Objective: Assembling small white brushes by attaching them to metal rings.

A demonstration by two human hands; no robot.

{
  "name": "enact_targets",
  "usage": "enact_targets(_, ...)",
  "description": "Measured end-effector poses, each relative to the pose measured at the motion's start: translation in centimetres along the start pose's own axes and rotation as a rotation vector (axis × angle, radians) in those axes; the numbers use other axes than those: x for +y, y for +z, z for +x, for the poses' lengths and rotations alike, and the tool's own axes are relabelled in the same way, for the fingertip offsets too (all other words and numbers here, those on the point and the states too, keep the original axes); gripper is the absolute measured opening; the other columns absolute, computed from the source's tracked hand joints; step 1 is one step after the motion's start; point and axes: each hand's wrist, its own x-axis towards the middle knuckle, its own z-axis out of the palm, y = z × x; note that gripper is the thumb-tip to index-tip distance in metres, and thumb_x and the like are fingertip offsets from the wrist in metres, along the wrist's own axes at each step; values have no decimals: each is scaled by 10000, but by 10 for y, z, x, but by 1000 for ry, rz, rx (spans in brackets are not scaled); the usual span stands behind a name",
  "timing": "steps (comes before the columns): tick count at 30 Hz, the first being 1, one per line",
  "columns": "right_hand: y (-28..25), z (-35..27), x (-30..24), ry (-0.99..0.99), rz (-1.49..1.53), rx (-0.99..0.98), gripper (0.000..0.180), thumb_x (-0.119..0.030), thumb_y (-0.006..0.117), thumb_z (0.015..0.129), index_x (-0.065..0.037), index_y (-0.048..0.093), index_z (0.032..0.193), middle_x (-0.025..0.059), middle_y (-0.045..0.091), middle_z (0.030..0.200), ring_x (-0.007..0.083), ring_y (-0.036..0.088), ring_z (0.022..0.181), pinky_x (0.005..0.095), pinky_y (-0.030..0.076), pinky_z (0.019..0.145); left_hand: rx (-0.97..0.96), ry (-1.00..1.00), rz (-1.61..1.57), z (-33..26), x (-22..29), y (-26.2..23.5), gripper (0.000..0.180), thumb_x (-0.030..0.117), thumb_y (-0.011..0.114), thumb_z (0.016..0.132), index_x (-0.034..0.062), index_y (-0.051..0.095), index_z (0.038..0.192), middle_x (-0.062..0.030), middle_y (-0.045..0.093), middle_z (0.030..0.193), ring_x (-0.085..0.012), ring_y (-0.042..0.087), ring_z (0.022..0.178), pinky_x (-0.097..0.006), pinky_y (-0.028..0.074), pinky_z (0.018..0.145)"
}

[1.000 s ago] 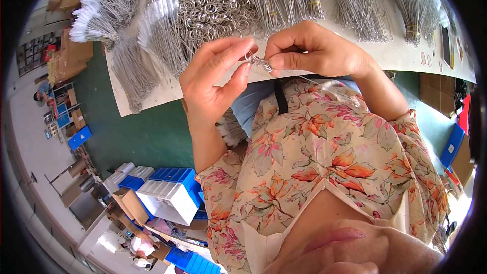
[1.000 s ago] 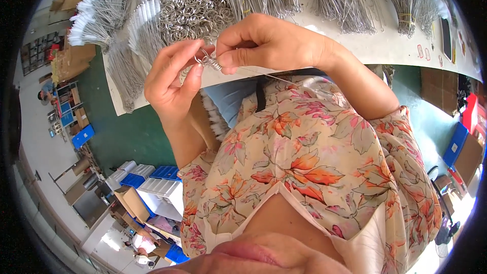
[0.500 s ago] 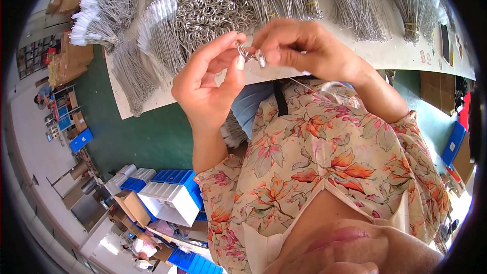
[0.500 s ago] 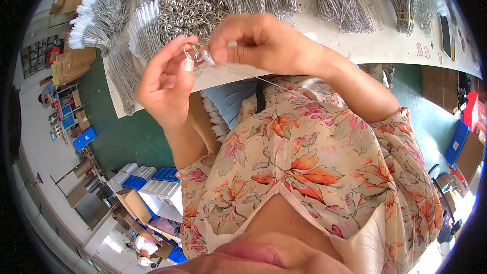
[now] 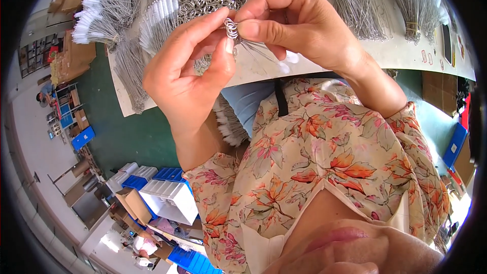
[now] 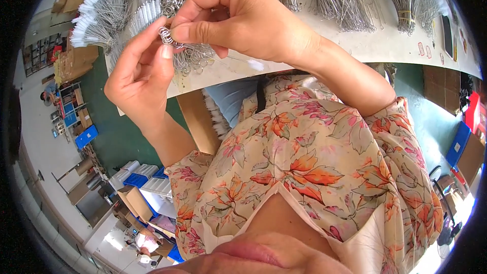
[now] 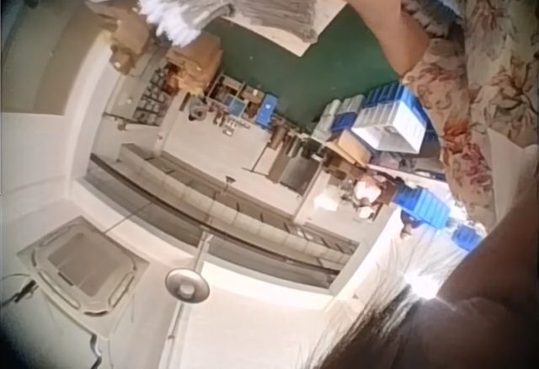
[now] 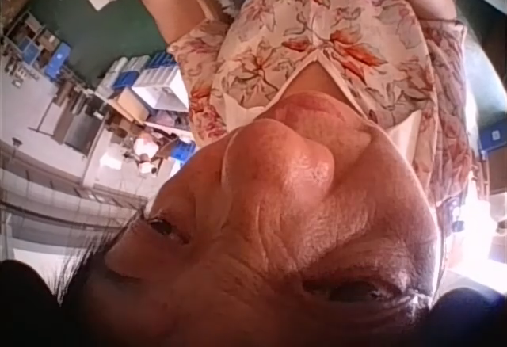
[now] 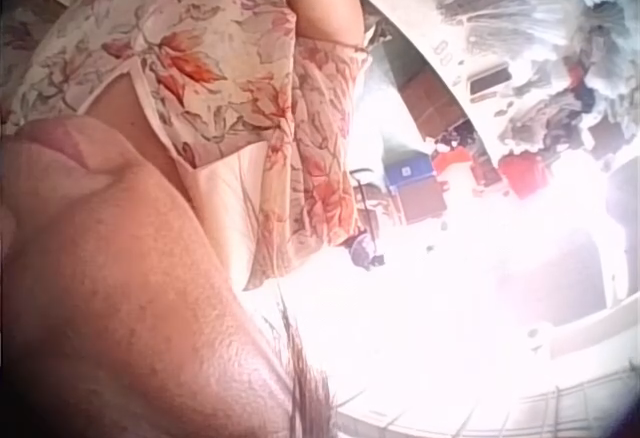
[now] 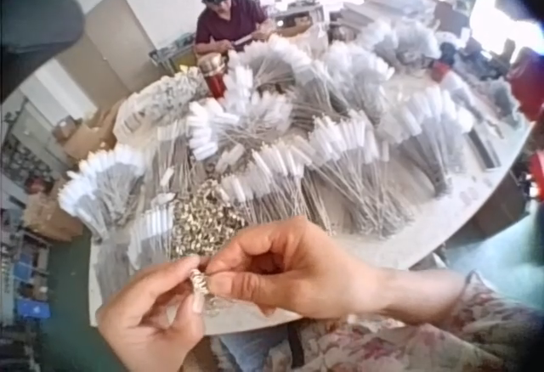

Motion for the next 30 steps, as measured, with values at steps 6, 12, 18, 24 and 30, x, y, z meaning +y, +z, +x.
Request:
enact_targets(6,-9,4,4,-45,-85,-137,128,-141,643,841,-20,646,882,-9,593,698,32,482,549,185,393,482,-74,80,27,8,4,-9,325,-122,626,700,-48,636,1016,-132,647,959,-137,638,797,-235,535,709)
enact_targets(12,-15,-3,-1,-10,38,-129,152,-148,638,845,-17,632,921,4,600,728,48,491,552,193,405,510,-269,90,66,23,3,-15,206,-20,638,772,-39,640,977,-68,624,844,-101,573,684,-226,488,625)
enact_targets(18,-16,-5,0,11,81,-158,152,-136,621,856,-7,622,936,11,606,752,53,502,564,195,417,530,-205,-291,-363,15,-5,-12,142,91,586,872,-14,615,964,-49,580,821,-77,499,627,-211,417,534)
enact_targets(24,-19,-2,2,-11,16,-96,141,-122,625,851,-2,620,923,8,598,742,51,500,579,197,416,532,-141,-406,-293,15,7,-6,129,101,564,889,-9,591,950,-45,576,720,-65,466,549,-204,393,499)
enact_targets(30,-9,0,5,-66,2,-129,137,-118,618,853,5,617,915,7,597,740,51,493,583,197,415,532,-192,-384,-386,9,-1,-19,170,104,556,893,12,582,1033,-49,592,732,-58,476,548,-196,382,482)
